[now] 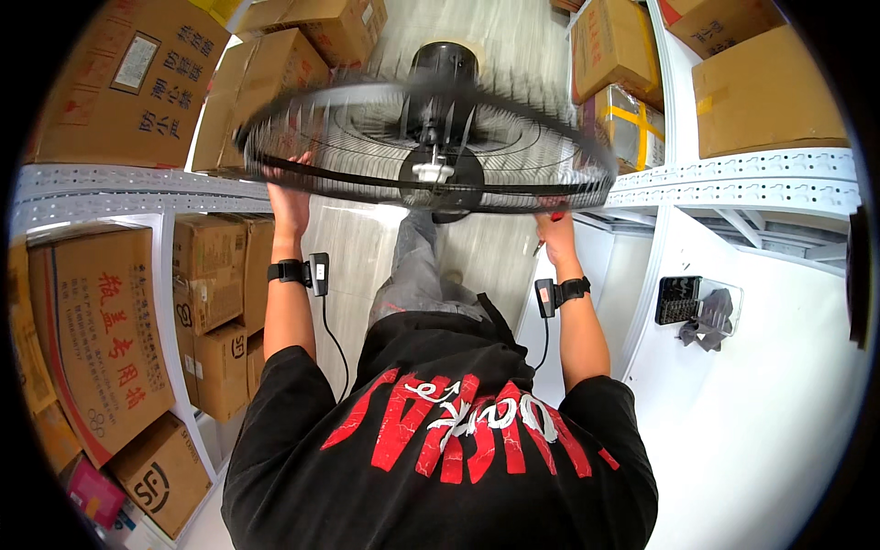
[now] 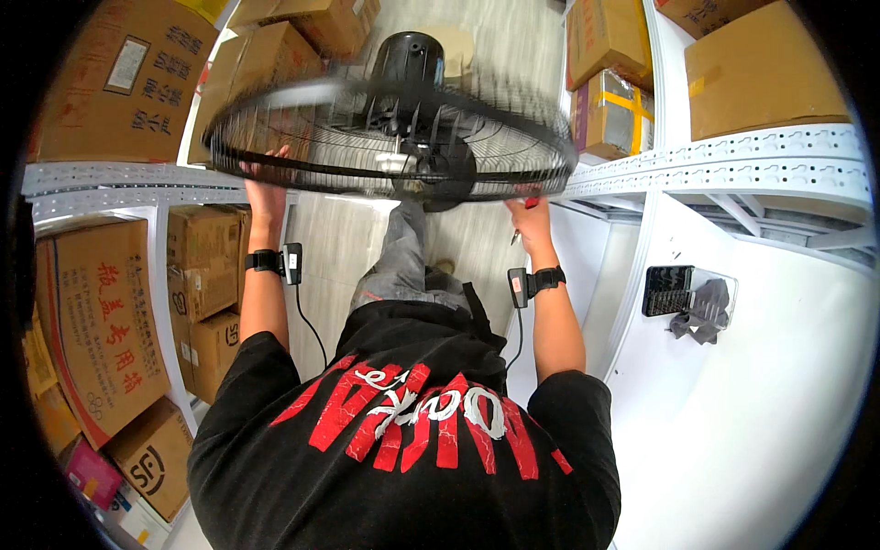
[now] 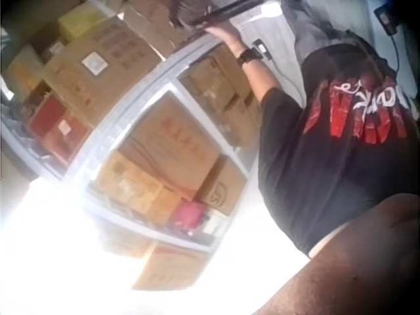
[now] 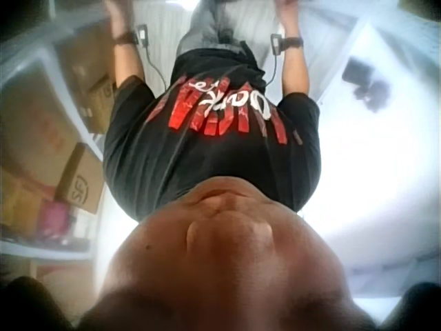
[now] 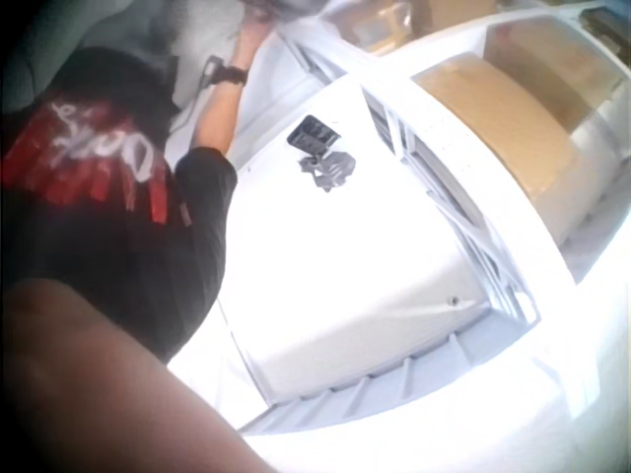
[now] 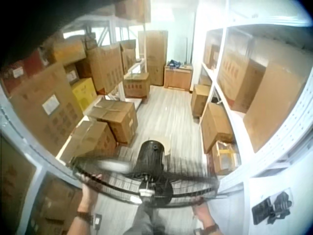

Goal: The person assembles a black pedestal fan by attaching the front grille and securing it with a screwdriver. They then move the fan to a white table and continue tightening the assembly. The person also handles a second white fan on the table, adjusting its grille with the screwdriver.

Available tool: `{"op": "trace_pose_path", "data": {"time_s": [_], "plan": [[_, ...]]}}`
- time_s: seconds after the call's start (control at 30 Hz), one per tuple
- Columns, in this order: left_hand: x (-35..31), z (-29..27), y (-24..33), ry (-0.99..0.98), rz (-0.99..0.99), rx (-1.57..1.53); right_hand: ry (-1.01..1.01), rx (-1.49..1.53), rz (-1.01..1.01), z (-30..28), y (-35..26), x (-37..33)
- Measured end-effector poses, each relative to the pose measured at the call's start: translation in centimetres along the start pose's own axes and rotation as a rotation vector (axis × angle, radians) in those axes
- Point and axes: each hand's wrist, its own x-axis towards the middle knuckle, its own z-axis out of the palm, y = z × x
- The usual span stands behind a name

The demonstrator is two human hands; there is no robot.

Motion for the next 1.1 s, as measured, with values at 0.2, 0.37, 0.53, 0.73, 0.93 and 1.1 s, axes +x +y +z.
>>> {"op": "trace_pose_path", "data": {"time_s": [0.2,0.37,0.53,0.73,0.93,1.1], "plan": [[0.4,7.1,7.1,0.042,-0.011,0.195,0.032,0.103,-0.081,1.4,-7.9,0.0],[3.3,6.7,7.0,-0.015,0.012,0.132,0.085,-0.036,-0.154,2.1,-8.4,0.0],[2.6,9.7,8.6,-0.009,-0.110,0.191,0.152,-0.045,-0.057,2.0,-10.3,-0.5],[3.8,6.9,8.0,-0.006,-0.201,0.274,0.180,0.014,-0.181,2.1,-9.7,-0.3],[5.5,7.1,7.9,0.083,-0.192,0.252,0.210,-0.076,-0.080,1.9,-9.6,0.2],[4.4,6.8,6.7,0.076,-0.132,0.370,0.116,0.006,-0.022,1.5,-7.5,0.7]]}}
